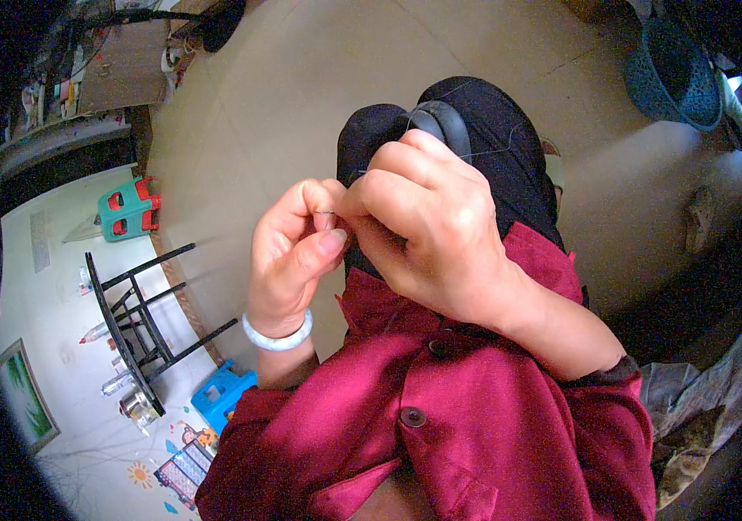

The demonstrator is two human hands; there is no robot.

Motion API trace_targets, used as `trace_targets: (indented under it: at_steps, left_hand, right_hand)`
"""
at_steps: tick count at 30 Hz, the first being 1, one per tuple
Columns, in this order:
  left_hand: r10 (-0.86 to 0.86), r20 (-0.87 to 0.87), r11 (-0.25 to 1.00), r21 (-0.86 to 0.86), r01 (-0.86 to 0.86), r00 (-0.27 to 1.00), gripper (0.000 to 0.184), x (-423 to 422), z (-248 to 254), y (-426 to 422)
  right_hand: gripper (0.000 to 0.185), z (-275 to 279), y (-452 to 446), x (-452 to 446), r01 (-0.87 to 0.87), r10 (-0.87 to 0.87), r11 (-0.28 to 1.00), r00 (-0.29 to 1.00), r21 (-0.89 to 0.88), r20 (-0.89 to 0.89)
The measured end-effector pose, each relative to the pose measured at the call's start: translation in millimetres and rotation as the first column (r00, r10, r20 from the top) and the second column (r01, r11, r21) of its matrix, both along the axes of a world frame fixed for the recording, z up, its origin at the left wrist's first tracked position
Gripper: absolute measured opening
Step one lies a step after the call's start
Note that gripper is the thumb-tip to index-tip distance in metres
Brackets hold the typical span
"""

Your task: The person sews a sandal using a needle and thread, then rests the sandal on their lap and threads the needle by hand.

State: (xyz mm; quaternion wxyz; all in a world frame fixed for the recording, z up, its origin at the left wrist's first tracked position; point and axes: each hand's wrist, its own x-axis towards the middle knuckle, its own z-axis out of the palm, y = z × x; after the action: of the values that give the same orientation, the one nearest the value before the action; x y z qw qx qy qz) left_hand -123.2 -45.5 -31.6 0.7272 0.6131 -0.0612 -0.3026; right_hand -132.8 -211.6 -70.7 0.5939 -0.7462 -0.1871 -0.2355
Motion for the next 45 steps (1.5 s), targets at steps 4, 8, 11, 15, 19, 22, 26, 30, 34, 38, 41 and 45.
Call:
trace_targets:
  at_steps: [4, 8, 11, 15, 19, 22, 26, 30, 34, 38, 41, 45]
  left_hand:
    - [-0.02, -0.003, 1.0, -0.004, 0.02, 1.0, 0.014, 1.3, 1.4, -0.1]
    - [-0.013, -0.027, 0.999, 0.04, 0.015, 1.0, 0.015, 1.0, 1.6, 0.7]
    - [-0.016, -0.007, 1.0, -0.01, 0.016, 1.0, 0.015, 0.5, 1.0, -1.3]
    - [-0.017, -0.019, 0.999, 0.027, 0.018, 1.0, 0.016, 0.2, 1.2, -1.3]
    - [-0.017, -0.007, 1.0, 0.001, 0.017, 1.0, 0.016, 0.1, 1.5, -1.1]
    - [-0.02, -0.005, 1.0, 0.001, 0.02, 1.0, 0.016, 0.2, -0.4, -0.4]
    - [-0.021, -0.002, 1.0, -0.016, 0.021, 1.0, 0.016, 0.8, 0.9, -1.1]
    - [-0.013, -0.048, 1.0, -0.022, 0.012, 0.999, 0.016, 0.4, -0.2, -0.1]
    - [-0.021, -0.036, 0.999, -0.031, 0.02, 0.999, 0.016, -0.3, -0.1, -1.4]
    - [-0.016, -0.065, 0.998, -0.06, 0.012, 0.998, 0.017, -0.7, 0.4, -0.1]
    - [-0.031, -0.011, 0.999, -0.016, 0.031, 0.999, 0.017, -2.6, 0.1, -1.2]
    - [-0.022, 0.011, 1.0, 0.009, 0.022, 1.0, 0.017, -0.3, -0.9, 1.0]
  right_hand:
    - [0.021, 0.6, 1.5, -0.8, 0.035, -0.035, 0.999, 0.999, -0.015, 0.01]
    - [0.022, -1.8, 1.4, 0.8, 0.052, -0.052, 0.998, 0.998, -0.036, 0.026]
    - [0.022, 1.5, 0.4, -1.5, 0.05, -0.049, 0.997, 0.999, -0.052, 0.022]
    - [0.022, -0.3, -0.3, 0.8, 0.055, -0.054, 0.998, 0.998, -0.04, 0.026]
    - [0.022, 0.5, -1.1, 0.5, 0.038, -0.037, 0.999, 0.999, -0.033, 0.029]
    - [0.022, 0.5, -1.0, 0.8, 0.035, -0.034, 0.999, 0.999, -0.041, 0.027]
    - [0.022, 1.2, -1.2, 0.9, 0.033, -0.031, 0.998, 0.999, -0.045, 0.041]
    - [0.021, -0.2, -1.2, 2.2, 0.037, -0.035, 0.998, 0.999, -0.046, 0.033]
    - [0.021, -0.9, -2.2, 1.2, 0.043, -0.041, 0.998, 0.999, -0.054, 0.032]
    - [0.021, 2.2, -1.6, 1.0, 0.036, -0.035, 0.998, 0.999, -0.053, 0.016]
    - [0.02, 1.2, -2.6, -1.8, 0.034, -0.033, 0.998, 0.999, -0.049, 0.014]
    - [0.021, 2.5, -0.4, 3.7, 0.02, -0.018, 0.999, 0.999, -0.046, 0.031]
